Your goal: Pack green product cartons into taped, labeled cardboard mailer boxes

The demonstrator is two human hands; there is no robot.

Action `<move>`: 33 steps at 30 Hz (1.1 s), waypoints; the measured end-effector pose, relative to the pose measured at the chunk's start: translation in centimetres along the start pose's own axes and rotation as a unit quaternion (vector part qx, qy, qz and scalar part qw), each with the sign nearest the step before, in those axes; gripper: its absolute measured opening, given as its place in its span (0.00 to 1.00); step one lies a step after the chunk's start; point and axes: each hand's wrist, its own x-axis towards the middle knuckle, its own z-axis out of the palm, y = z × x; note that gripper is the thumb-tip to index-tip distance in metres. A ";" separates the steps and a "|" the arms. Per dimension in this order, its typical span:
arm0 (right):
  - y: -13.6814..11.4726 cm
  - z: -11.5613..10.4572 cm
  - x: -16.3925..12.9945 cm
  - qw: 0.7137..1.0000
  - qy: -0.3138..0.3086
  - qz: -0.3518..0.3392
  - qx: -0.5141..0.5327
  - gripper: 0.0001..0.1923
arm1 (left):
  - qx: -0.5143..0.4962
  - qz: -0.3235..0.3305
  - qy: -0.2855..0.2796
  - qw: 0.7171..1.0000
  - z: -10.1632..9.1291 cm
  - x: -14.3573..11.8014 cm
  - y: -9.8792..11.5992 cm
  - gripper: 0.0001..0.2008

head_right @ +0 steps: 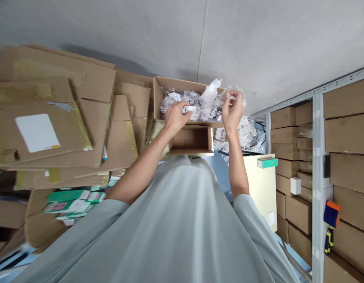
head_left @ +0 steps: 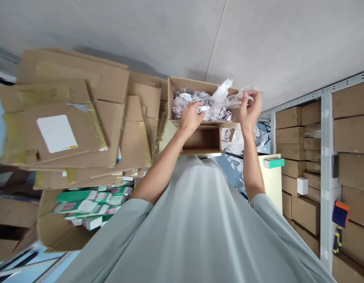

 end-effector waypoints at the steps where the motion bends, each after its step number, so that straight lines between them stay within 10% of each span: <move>1: -0.4 -0.9 0.0 1.000 0.010 -0.006 0.009 0.30 | 0.001 -0.014 0.000 1.000 0.0 0.2 -0.5 0.19; 7: -5.1 -5.3 -2.6 0.988 0.055 0.008 0.145 0.24 | -0.163 0.053 0.045 0.984 -1.6 -2.0 0.0 0.31; 13: -8.5 -3.8 -8.7 0.960 0.032 0.043 0.276 0.15 | -0.315 0.029 -0.056 0.947 -5.4 -9.9 2.3 0.41; 19: -5.1 -0.2 -14.6 0.950 -0.187 0.115 0.221 0.13 | -0.168 -0.089 -0.050 0.980 -6.3 -15.0 -2.2 0.14; 25: -2.6 4.2 -15.7 0.905 -0.421 0.061 -0.018 0.11 | 0.035 -0.056 -0.113 0.991 -2.9 -14.9 -2.7 0.20; 33: -5.8 5.8 -15.3 0.845 -0.492 -0.016 -0.208 0.26 | 0.136 -0.024 -0.162 0.977 1.2 -14.2 -2.3 0.22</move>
